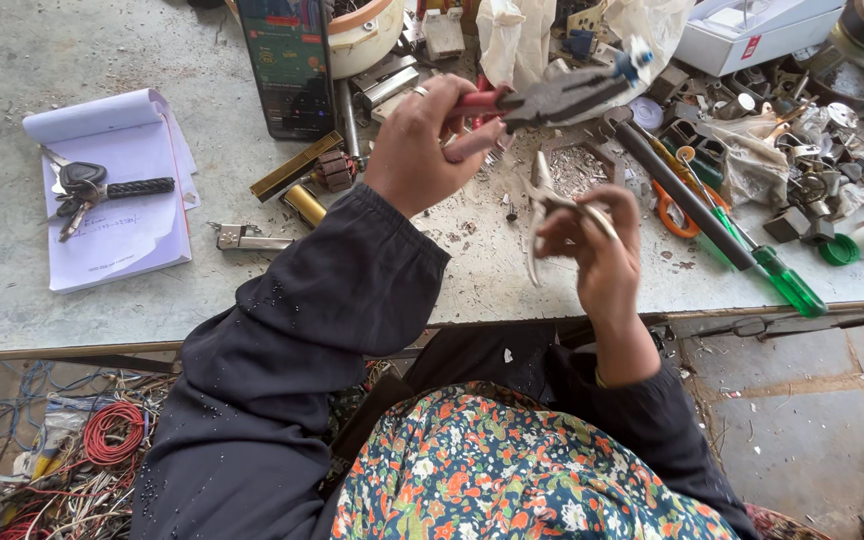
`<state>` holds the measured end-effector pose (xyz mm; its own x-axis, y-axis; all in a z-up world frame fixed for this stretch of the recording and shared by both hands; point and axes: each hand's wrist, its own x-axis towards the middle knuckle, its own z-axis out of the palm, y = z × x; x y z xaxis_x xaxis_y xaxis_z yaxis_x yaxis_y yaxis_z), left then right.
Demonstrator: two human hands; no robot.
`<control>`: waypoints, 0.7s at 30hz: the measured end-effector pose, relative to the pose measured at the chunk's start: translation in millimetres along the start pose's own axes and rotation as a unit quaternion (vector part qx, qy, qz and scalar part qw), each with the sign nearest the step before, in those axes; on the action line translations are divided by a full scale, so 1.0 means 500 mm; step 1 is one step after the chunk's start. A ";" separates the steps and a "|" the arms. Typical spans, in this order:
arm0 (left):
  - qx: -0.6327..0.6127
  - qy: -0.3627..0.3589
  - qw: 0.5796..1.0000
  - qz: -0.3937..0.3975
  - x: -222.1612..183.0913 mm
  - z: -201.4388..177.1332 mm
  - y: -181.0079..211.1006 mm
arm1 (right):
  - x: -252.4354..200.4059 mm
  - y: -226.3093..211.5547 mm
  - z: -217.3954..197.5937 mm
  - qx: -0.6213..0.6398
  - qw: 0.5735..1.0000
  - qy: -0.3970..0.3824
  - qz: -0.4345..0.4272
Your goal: The person uses pliers and a hammer to manipulate a small lock cylinder component on a cluttered workbench. They repeatedly adjust the component with pliers, strike it with a hammer, and inspect the result.
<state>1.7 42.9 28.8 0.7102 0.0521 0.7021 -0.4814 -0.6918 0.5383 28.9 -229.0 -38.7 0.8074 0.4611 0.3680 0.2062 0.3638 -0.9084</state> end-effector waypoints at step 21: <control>0.081 -0.041 0.996 0.012 -0.015 0.028 -0.026 | -0.122 -0.034 -0.109 0.185 0.976 0.090 0.069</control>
<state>9.8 41.3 10.1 0.7421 -0.0205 0.6700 -0.4141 -0.8000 0.4341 6.1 -307.5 -56.5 0.9045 0.3885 0.1758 -0.0984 0.5914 -0.8004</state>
